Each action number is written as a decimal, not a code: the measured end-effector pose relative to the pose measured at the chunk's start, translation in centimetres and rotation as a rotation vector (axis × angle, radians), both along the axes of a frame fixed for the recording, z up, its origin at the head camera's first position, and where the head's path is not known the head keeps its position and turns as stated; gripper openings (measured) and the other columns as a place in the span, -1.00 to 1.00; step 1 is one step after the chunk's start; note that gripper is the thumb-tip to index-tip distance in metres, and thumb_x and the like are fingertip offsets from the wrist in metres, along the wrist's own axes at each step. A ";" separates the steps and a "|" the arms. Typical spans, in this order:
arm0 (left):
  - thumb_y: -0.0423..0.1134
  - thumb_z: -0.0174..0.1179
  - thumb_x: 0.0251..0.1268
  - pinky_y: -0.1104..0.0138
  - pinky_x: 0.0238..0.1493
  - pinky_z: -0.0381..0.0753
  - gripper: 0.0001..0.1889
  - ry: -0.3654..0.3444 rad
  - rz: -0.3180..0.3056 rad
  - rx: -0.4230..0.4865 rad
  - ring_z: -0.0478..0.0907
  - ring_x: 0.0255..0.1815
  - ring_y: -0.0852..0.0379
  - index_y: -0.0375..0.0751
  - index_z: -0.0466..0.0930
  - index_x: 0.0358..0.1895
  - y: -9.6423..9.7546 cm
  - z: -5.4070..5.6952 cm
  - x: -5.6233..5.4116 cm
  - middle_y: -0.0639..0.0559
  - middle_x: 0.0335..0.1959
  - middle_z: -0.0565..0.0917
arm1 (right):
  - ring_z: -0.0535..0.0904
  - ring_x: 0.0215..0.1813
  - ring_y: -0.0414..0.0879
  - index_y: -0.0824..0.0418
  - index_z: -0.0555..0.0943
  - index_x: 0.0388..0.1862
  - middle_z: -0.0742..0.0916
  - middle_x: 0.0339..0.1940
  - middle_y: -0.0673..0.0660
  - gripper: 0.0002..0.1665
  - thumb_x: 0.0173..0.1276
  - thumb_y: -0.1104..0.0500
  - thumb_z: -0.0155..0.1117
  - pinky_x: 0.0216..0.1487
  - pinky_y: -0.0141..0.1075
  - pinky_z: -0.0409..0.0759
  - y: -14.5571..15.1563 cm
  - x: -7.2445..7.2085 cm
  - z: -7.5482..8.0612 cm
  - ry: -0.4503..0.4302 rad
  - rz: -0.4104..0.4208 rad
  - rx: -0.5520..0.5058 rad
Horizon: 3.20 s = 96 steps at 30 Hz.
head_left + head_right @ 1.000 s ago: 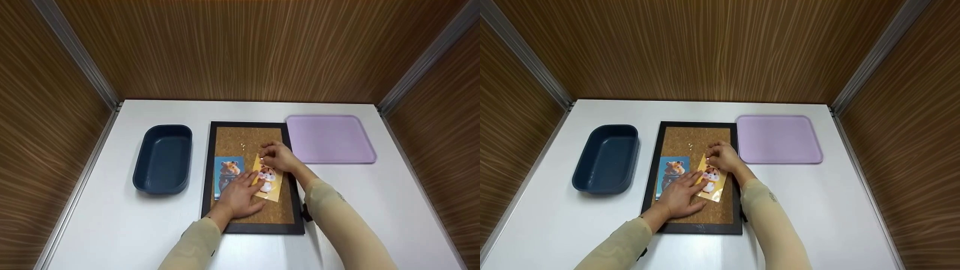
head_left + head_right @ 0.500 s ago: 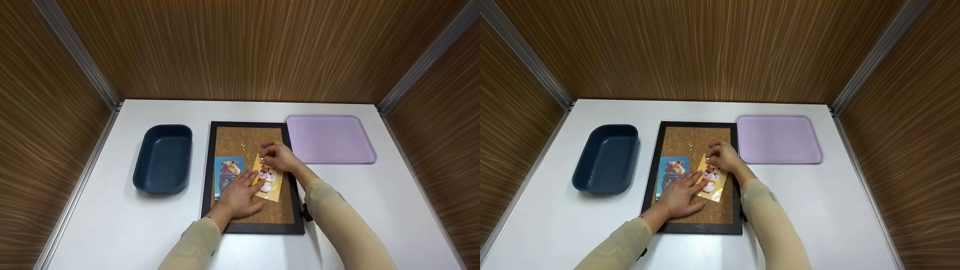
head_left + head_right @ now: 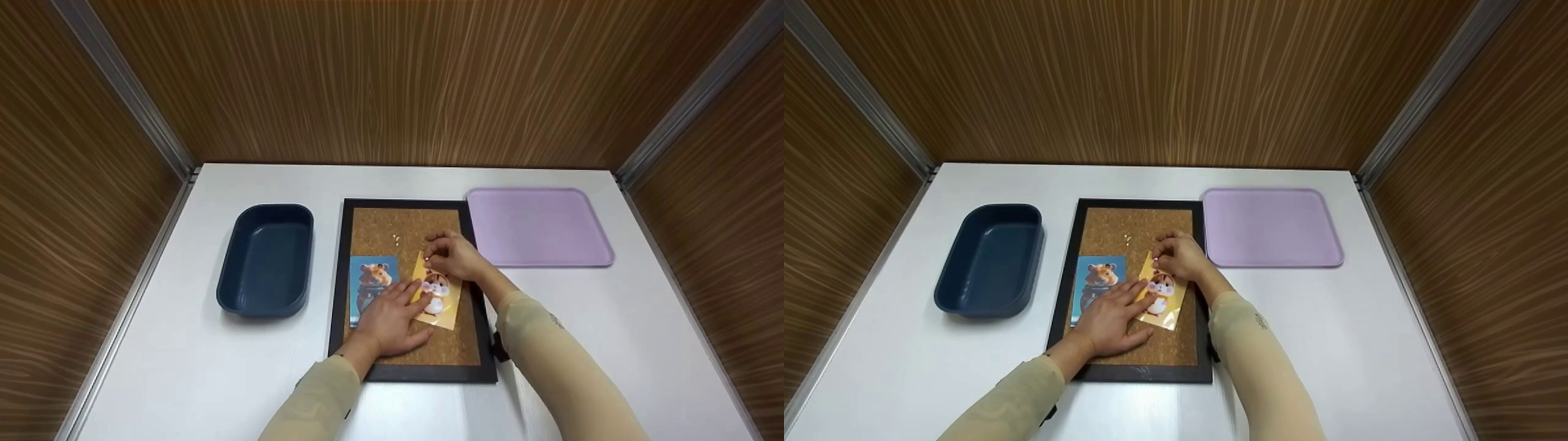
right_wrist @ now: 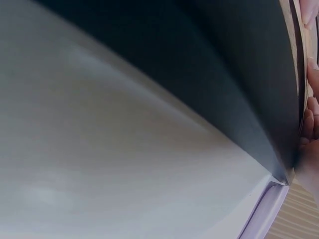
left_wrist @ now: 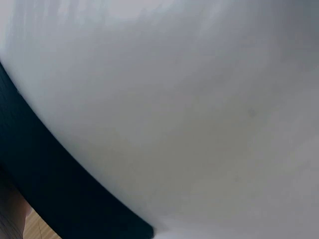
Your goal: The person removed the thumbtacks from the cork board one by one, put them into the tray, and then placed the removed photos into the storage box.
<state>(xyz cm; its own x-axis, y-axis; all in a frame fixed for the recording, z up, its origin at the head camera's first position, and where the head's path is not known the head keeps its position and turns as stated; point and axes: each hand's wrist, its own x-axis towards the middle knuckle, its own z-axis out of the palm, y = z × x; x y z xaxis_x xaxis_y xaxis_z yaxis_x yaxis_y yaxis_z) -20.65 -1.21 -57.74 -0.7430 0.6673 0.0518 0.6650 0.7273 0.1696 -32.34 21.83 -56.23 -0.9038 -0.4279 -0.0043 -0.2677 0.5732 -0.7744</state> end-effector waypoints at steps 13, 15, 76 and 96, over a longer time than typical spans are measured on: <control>0.46 -0.14 0.53 0.11 0.64 0.18 -0.22 0.002 0.003 -0.003 0.21 0.67 -0.06 0.17 0.33 0.65 0.0 0.0 0.0 -0.05 0.67 0.28 | 0.52 0.39 0.23 0.28 0.78 -0.22 0.64 0.29 0.31 -0.86 0.31 0.27 0.58 0.50 0.07 0.37 0.0 -0.1 0.0 -0.014 -0.019 0.010; 0.46 -0.13 0.52 0.11 0.64 0.18 -0.22 0.002 0.003 0.000 0.21 0.67 -0.06 0.17 0.34 0.65 0.0 -0.1 0.0 -0.05 0.67 0.29 | 0.52 0.39 0.22 0.29 0.78 -0.22 0.63 0.30 0.31 -0.86 0.31 0.26 0.58 0.50 0.07 0.38 0.0 -0.1 -0.1 -0.018 -0.020 0.008; 0.45 -0.12 0.53 0.11 0.65 0.14 -0.22 -0.006 0.000 0.015 0.20 0.67 -0.07 0.15 0.35 0.65 0.0 0.1 0.0 -0.06 0.67 0.28 | 0.49 0.44 0.14 0.19 0.75 -0.33 0.63 0.33 0.22 -0.88 0.38 0.21 0.55 0.50 0.07 0.37 0.4 0.0 0.4 -0.121 -0.039 -0.076; 0.48 -0.15 0.51 0.12 0.66 0.12 -0.20 -0.040 0.019 -0.004 0.15 0.69 -0.04 0.19 0.30 0.67 0.1 0.2 0.0 -0.02 0.69 0.24 | 0.46 0.46 0.17 0.32 0.75 -0.32 0.63 0.33 0.28 -0.89 0.36 0.28 0.52 0.53 0.07 0.30 0.6 -0.1 0.5 -0.188 -0.022 -0.187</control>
